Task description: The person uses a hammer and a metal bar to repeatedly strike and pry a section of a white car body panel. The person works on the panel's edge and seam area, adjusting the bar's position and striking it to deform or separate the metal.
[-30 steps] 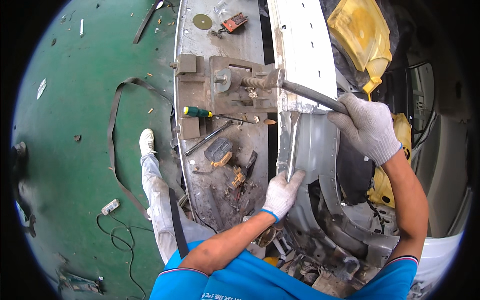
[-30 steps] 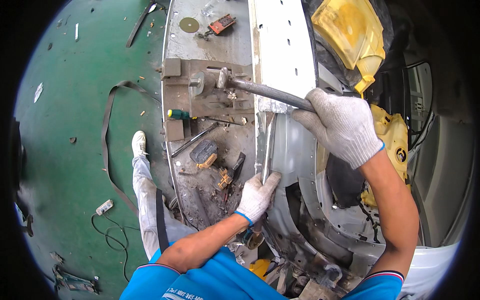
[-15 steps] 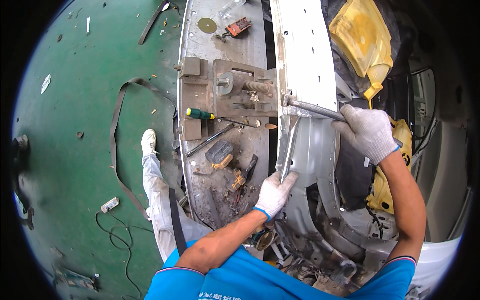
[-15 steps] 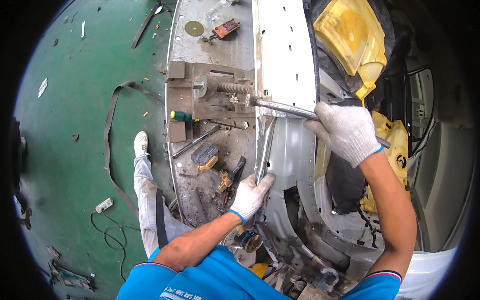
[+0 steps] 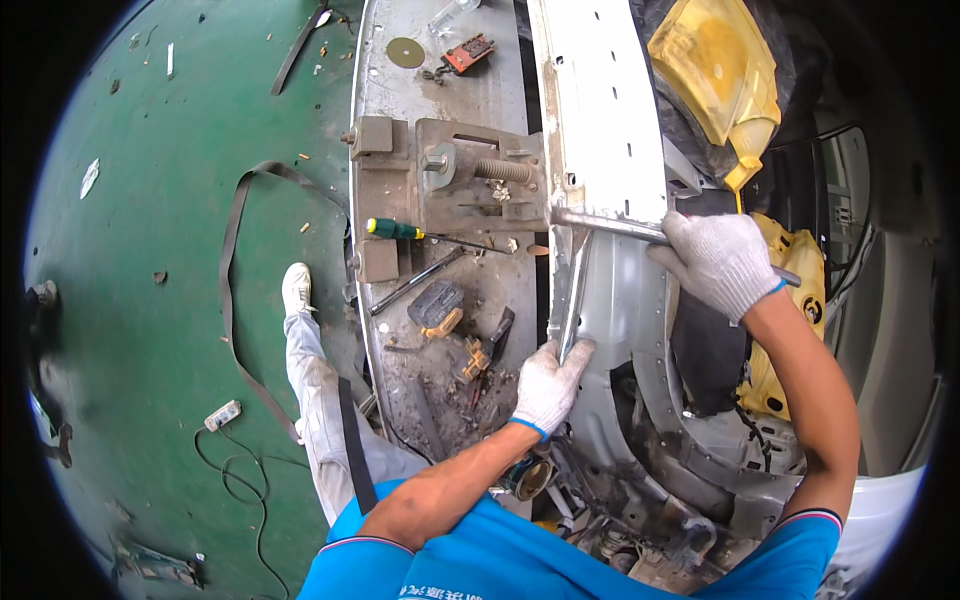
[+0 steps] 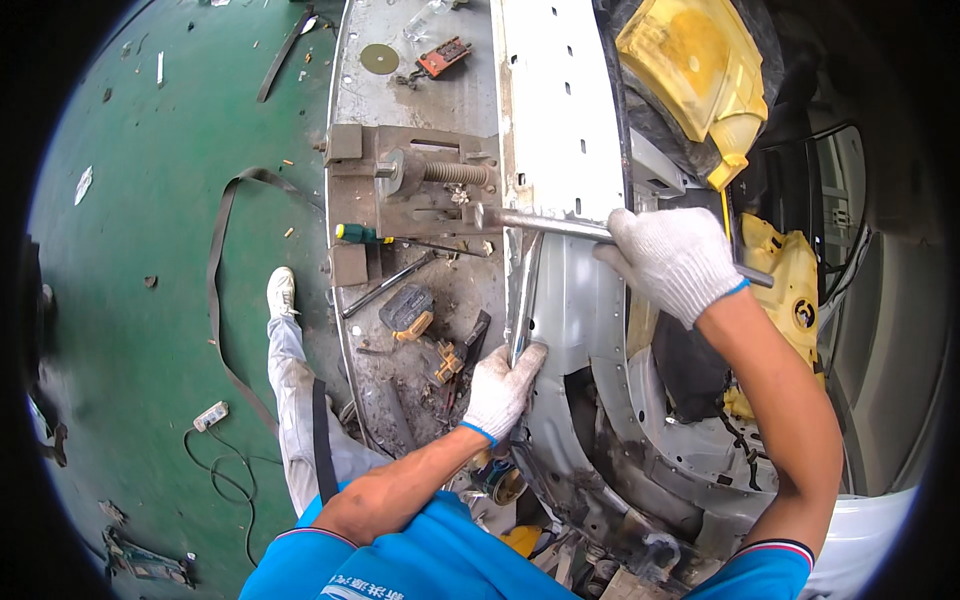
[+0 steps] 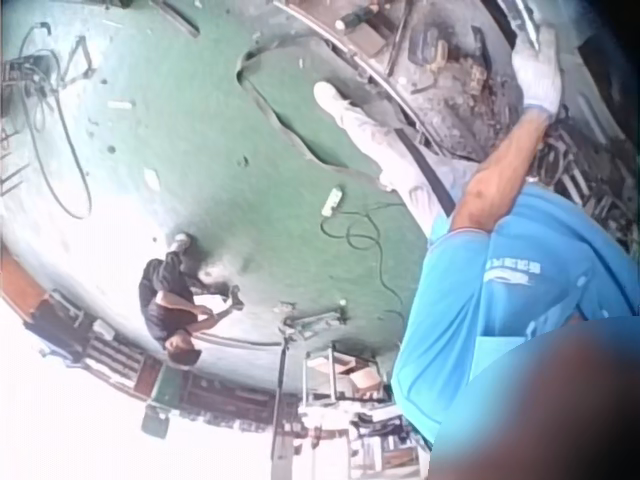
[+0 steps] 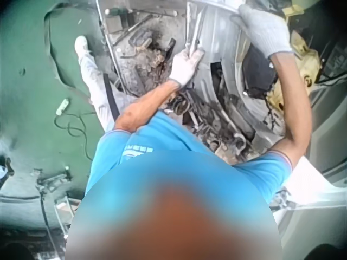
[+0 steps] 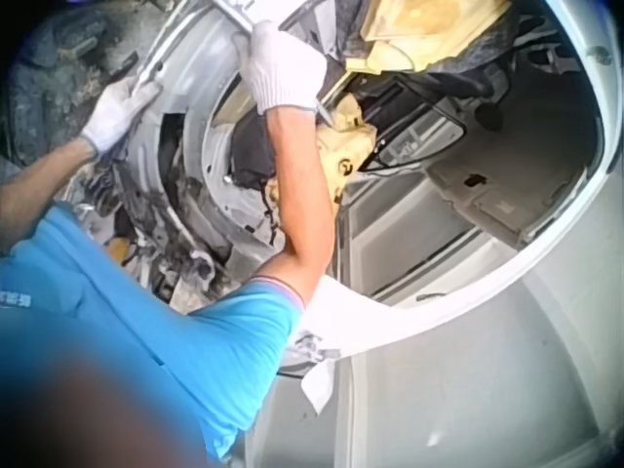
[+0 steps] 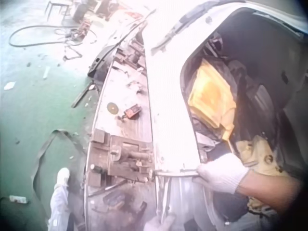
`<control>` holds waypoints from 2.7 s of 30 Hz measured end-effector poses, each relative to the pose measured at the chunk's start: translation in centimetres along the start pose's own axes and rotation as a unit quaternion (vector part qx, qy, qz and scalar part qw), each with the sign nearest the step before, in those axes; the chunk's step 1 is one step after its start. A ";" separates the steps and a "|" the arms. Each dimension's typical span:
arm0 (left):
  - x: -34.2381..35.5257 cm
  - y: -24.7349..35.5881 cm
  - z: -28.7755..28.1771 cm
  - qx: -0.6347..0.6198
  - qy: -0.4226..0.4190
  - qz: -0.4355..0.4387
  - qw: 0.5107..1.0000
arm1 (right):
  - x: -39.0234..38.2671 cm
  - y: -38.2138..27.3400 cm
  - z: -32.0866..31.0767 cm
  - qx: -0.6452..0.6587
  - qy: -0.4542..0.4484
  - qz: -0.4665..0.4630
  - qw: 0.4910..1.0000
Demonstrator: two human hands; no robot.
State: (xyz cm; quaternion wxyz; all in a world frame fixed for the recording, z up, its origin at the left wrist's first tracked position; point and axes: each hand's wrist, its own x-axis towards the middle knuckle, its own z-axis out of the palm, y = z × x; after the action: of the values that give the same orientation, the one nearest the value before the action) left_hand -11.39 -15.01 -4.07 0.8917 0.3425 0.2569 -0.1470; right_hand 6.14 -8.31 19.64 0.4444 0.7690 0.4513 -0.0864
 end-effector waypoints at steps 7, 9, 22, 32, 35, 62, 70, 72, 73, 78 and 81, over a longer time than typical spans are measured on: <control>0.1 0.0 0.1 0.005 0.013 0.013 1.000 | 0.5 -0.7 -1.1 0.042 0.043 -0.022 0.998; 0.1 -0.1 0.0 0.019 0.013 0.016 1.000 | 1.0 -0.8 -0.9 -0.029 -0.060 0.003 0.998; 0.4 -0.1 -0.4 -0.002 -0.010 0.022 1.000 | 0.1 0.2 -0.6 0.059 0.025 0.055 0.996; 0.1 -0.3 0.8 0.033 0.014 0.035 0.999 | -1.5 1.0 -1.8 0.039 0.021 0.045 0.998; 0.3 -0.5 0.7 0.029 0.011 0.040 0.999 | -1.6 1.8 -1.4 0.025 0.007 0.035 0.999; 0.1 -0.6 0.8 0.024 0.019 0.028 0.999 | 1.1 2.5 -1.5 0.137 0.133 -0.070 0.979; 0.6 -1.7 1.2 0.004 0.044 0.102 0.994 | 1.0 3.0 -1.2 -0.017 0.021 -0.055 0.998; 0.5 -1.7 1.3 -0.012 0.035 0.088 0.995 | 0.7 2.9 -1.3 0.096 0.095 -0.049 0.990; 0.5 -1.6 1.3 -0.010 0.033 0.080 0.996 | 0.7 2.8 -1.2 0.165 0.157 -0.062 0.972; 0.5 -1.0 0.9 0.028 0.038 0.075 0.996 | 1.2 2.7 -0.8 -0.074 -0.027 -0.007 0.997; 0.3 -0.6 0.6 0.077 0.040 0.059 0.995 | 1.1 3.0 -1.0 0.024 0.054 -0.033 0.998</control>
State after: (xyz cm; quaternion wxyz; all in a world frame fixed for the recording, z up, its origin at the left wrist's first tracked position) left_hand -11.20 -15.85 -4.21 0.8590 0.4300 0.2595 -0.0995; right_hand 8.86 -7.48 21.48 0.3972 0.7677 0.4979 -0.0702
